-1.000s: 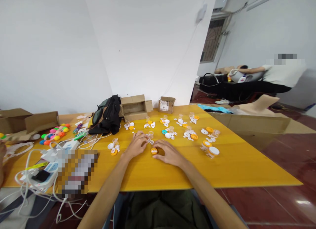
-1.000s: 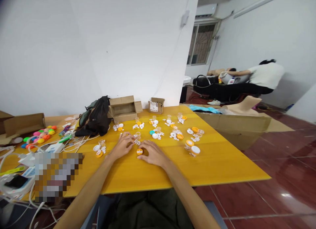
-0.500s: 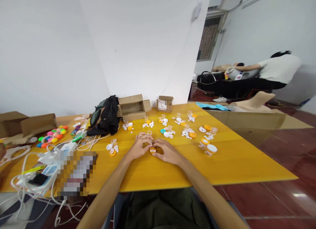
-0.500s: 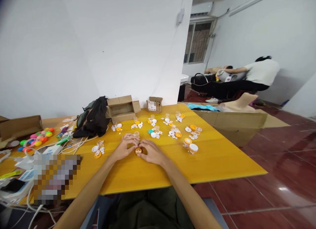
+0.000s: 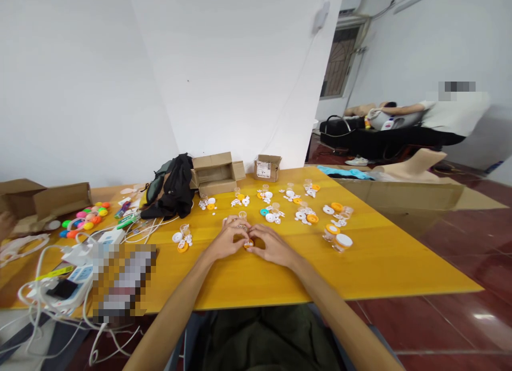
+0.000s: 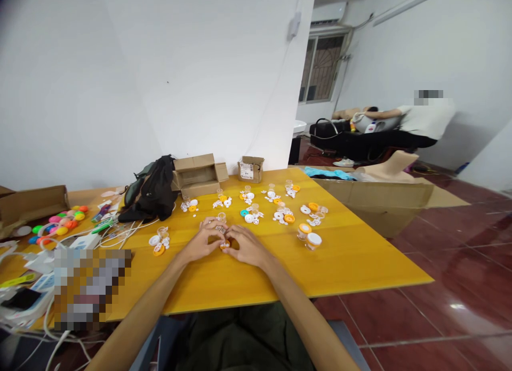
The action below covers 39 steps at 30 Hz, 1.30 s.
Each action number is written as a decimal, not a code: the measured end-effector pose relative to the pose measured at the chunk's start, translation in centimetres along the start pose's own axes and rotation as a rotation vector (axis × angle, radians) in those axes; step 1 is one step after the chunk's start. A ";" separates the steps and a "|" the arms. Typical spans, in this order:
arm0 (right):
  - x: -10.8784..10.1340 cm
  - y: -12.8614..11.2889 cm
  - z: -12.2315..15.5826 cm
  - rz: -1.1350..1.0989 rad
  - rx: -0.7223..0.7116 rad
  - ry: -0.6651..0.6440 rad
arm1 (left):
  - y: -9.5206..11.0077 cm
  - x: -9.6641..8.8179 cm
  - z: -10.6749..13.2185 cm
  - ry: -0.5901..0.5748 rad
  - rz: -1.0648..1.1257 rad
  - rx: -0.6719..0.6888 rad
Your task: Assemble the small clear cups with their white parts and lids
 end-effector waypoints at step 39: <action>-0.1 0.0 0.0 -0.014 0.017 -0.031 | 0.1 0.1 -0.1 0.005 -0.032 -0.031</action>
Point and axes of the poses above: each hand's wrist, its own z-axis away from the middle knuckle, its own x-axis out of the palm, y = z × x, the point moved 2 cm from there along -z, towards the middle knuckle, and after that the axes turned 13 degrees about -y, right-handed, at the moved point
